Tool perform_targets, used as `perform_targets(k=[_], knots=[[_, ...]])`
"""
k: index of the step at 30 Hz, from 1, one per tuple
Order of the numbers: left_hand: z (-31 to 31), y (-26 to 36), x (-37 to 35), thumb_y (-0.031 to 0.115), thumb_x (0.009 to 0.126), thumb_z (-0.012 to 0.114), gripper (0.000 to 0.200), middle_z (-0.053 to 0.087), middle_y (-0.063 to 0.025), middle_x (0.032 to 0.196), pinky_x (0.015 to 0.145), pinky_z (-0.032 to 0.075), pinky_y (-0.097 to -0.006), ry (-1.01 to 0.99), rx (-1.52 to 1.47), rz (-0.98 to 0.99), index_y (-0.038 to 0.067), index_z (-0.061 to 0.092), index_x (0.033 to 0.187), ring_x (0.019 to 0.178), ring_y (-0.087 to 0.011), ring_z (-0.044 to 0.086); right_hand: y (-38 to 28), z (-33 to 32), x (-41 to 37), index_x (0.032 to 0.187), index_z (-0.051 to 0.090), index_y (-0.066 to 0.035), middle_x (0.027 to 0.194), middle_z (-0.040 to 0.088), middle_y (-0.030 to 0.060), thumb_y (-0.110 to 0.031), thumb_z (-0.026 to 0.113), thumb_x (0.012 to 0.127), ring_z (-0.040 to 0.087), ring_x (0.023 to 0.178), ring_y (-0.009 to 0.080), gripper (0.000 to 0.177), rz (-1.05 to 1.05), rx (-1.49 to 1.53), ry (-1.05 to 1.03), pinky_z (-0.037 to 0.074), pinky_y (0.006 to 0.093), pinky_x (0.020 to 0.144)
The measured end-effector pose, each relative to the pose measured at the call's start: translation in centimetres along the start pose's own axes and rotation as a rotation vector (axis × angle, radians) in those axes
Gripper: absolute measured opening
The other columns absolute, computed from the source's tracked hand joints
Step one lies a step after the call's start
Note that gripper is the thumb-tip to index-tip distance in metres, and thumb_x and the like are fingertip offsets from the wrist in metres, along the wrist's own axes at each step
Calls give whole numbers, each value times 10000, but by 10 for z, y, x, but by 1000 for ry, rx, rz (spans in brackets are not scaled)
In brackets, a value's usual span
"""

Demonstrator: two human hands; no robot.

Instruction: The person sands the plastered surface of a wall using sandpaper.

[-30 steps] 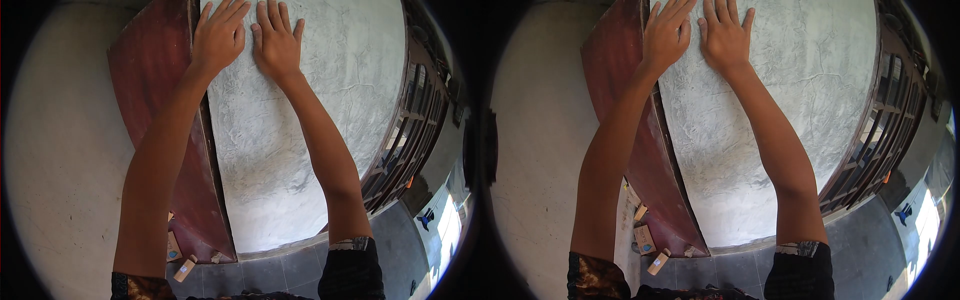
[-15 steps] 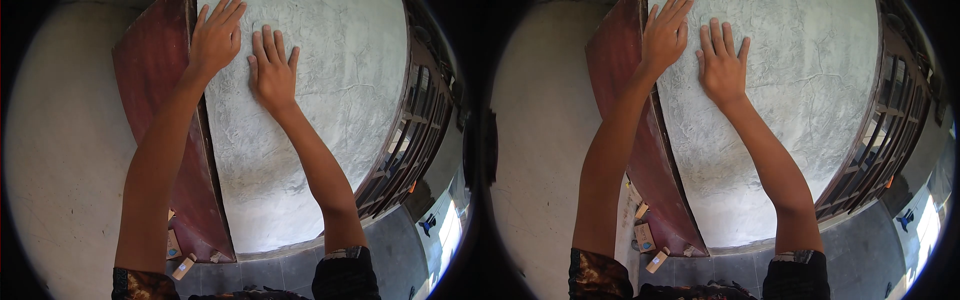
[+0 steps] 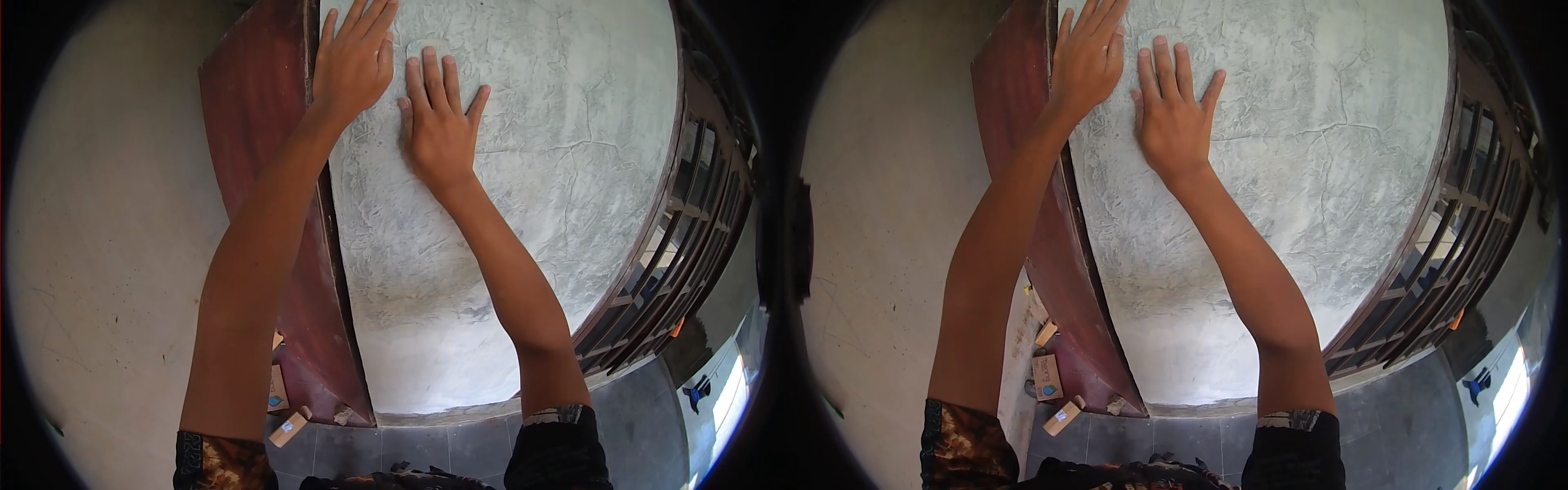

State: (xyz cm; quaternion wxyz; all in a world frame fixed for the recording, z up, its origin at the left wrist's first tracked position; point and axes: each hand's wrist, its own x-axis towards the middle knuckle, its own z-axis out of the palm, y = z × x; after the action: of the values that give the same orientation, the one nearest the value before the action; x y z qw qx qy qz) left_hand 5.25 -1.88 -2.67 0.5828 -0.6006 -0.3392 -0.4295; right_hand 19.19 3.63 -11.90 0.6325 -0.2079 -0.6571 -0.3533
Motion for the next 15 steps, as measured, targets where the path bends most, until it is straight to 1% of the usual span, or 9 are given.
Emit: perform_targets(k=[2,3,5,7,9,10,11,14,15], knots=[[1,0,-3,107,997,478,486,467,-197,1576,1241,241,-541,-21,2,3,-47,518,1456,1505,-348,375,7,8,47,1509,513,-96,1635,406,97,-266,582,1025,333,1534,313,516,16,-36,108,174,763,1154],[1,0,-3,102,995,478,485,469,-196,1575,1239,246,-542,-21,3,-3,-46,519,1455,1503,-350,378,8,10,57,1509,513,-96,1635,406,97,-266,582,1025,333,1534,313,516,21,-28,110,174,763,1154],[1,-2,-2,98,994,477,484,471,-196,1574,1236,251,-542,-19,6,-12,-45,521,1454,1501,-351,381,8,12,69,1541,467,-107,1627,415,109,-296,475,1081,334,1530,337,497,-4,15,180,189,782,1136],[0,-1,-2,94,989,478,486,475,-198,1570,1234,253,-545,-27,-14,-15,-36,524,1454,1497,-353,387,1,10,36,1539,469,-108,1628,413,115,-298,481,1080,334,1530,338,497,20,41,152,179,789,1132],[0,-2,-3,93,986,478,485,479,-198,1567,1234,254,-547,-18,-27,-29,-32,529,1451,1494,-354,392,-13,-1,-8,1503,516,-83,1621,422,97,-265,543,1042,335,1531,315,497,63,47,23,145,780,1150],[1,-2,-3,92,982,477,484,483,-197,1564,1233,255,-548,-3,-36,-37,-29,535,1448,1491,-354,398,-15,-2,-15,1497,517,-76,1607,433,100,-268,510,1053,340,1522,324,483,42,38,6,141,787,1145],[2,-2,-4,92,982,477,484,483,-197,1564,1233,255,-548,4,-37,-44,-29,535,1448,1491,-354,398,-9,4,-8,1497,517,-76,1607,433,100,-268,510,1053,340,1522,324,483,33,35,3,141,787,1145],[1,-1,-6,78,975,484,477,489,-191,1562,1233,259,-544,9,-34,2,-27,548,1436,1486,-352,407,6,14,64,1490,519,-79,1620,413,101,-259,517,1049,319,1532,325,476,13,17,187,141,788,1147],[1,-1,-5,71,974,484,476,492,-188,1561,1233,260,-539,2,-25,-10,-26,549,1435,1488,-348,406,6,12,68,1490,519,-79,1620,413,101,-259,517,1049,319,1532,325,476,17,18,190,141,788,1147]])
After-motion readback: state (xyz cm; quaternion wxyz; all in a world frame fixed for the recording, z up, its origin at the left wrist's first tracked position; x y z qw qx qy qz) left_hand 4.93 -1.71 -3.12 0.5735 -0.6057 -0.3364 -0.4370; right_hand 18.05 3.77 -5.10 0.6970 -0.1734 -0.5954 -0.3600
